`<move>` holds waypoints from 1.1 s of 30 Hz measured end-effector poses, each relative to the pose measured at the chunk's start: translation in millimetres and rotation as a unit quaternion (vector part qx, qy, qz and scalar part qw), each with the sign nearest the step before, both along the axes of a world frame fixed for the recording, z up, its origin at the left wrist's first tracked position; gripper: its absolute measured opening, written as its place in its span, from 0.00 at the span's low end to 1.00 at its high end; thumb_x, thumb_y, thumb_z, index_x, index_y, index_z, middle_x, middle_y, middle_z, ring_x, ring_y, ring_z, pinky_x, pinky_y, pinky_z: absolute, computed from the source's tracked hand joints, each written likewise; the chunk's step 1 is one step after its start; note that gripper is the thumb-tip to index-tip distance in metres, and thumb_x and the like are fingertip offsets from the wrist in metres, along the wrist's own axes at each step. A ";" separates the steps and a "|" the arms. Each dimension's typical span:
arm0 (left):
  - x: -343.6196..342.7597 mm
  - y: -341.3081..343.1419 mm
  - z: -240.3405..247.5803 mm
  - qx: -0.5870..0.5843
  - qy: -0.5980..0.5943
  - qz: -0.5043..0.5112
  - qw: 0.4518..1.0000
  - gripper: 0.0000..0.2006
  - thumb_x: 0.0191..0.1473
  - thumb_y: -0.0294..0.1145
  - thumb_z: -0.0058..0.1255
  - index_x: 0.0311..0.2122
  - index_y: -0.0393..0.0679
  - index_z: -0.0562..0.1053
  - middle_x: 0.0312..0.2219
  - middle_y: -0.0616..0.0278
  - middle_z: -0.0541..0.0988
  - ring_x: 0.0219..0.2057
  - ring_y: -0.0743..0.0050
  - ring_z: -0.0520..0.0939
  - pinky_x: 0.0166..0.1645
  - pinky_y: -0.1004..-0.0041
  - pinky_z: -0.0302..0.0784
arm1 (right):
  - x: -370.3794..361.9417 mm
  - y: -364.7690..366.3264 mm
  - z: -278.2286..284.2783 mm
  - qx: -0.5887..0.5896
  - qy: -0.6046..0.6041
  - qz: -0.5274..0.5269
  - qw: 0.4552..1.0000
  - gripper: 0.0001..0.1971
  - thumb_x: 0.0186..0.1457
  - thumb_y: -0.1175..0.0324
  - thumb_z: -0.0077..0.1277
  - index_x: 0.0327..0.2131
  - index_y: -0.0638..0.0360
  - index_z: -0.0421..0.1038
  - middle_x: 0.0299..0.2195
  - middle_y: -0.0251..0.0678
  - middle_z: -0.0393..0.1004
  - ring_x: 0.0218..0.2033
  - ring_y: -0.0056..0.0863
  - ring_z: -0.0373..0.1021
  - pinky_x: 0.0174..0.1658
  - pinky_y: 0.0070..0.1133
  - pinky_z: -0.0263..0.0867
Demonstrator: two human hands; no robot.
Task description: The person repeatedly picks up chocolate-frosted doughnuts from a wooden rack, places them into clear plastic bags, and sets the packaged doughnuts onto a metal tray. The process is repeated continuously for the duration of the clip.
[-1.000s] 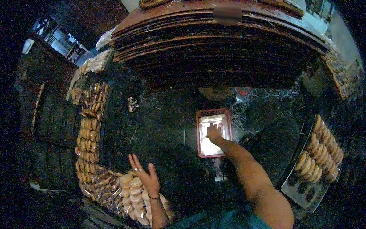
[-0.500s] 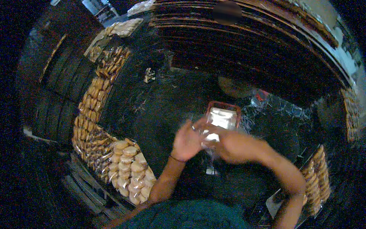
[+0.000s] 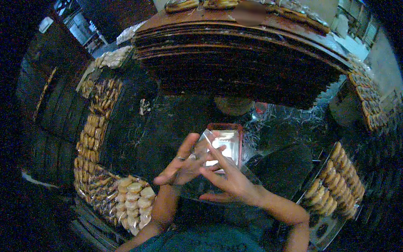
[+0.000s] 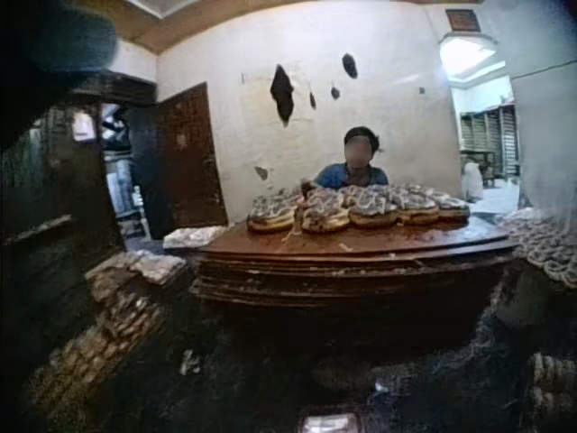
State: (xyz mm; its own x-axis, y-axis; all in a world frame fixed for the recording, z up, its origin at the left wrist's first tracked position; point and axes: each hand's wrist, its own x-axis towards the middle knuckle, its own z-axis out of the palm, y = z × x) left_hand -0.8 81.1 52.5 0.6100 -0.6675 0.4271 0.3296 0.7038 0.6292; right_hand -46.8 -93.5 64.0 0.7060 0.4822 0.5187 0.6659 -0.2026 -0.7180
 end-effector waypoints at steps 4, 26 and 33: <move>-23.7 7.7 -25.3 0.003 -0.042 0.163 0.986 0.60 0.20 0.62 0.65 0.62 0.65 0.44 0.62 0.51 0.32 0.62 0.46 0.42 0.60 0.50 0.45 | 12.4 8.4 8.6 -0.016 0.008 -0.008 1.000 0.41 0.34 0.61 0.67 0.55 0.50 0.59 0.59 0.56 0.42 0.58 0.49 0.50 0.53 0.35 0.56; -5.1 76.1 -36.1 0.076 0.122 0.501 0.853 0.22 0.55 0.43 0.35 0.51 0.41 0.64 0.55 0.61 0.62 0.52 0.56 0.65 0.55 0.49 0.58 | 171.4 -244.6 175.7 -0.019 -0.146 -0.400 0.905 0.33 0.43 0.59 0.59 0.53 0.57 0.58 0.49 0.43 0.65 0.51 0.35 0.61 0.52 0.28 0.59; -20.9 60.6 -40.3 0.075 0.255 0.386 0.884 0.26 0.55 0.44 0.37 0.55 0.39 0.61 0.56 0.55 0.61 0.58 0.48 0.56 0.62 0.49 0.45 | 251.0 -320.8 182.8 -0.116 0.113 -0.357 0.920 0.59 0.32 0.51 0.65 0.61 0.59 0.35 0.60 0.51 0.45 0.62 0.37 0.43 0.61 0.27 0.40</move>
State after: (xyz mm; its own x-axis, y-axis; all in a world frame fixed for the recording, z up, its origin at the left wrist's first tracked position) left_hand -21.8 141.7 12.2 0.9957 0.0049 -0.0923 0.0558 0.7644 0.6423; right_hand 204.2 -414.4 246.8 0.9630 -0.0670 0.2612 0.1424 -0.6964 -0.7034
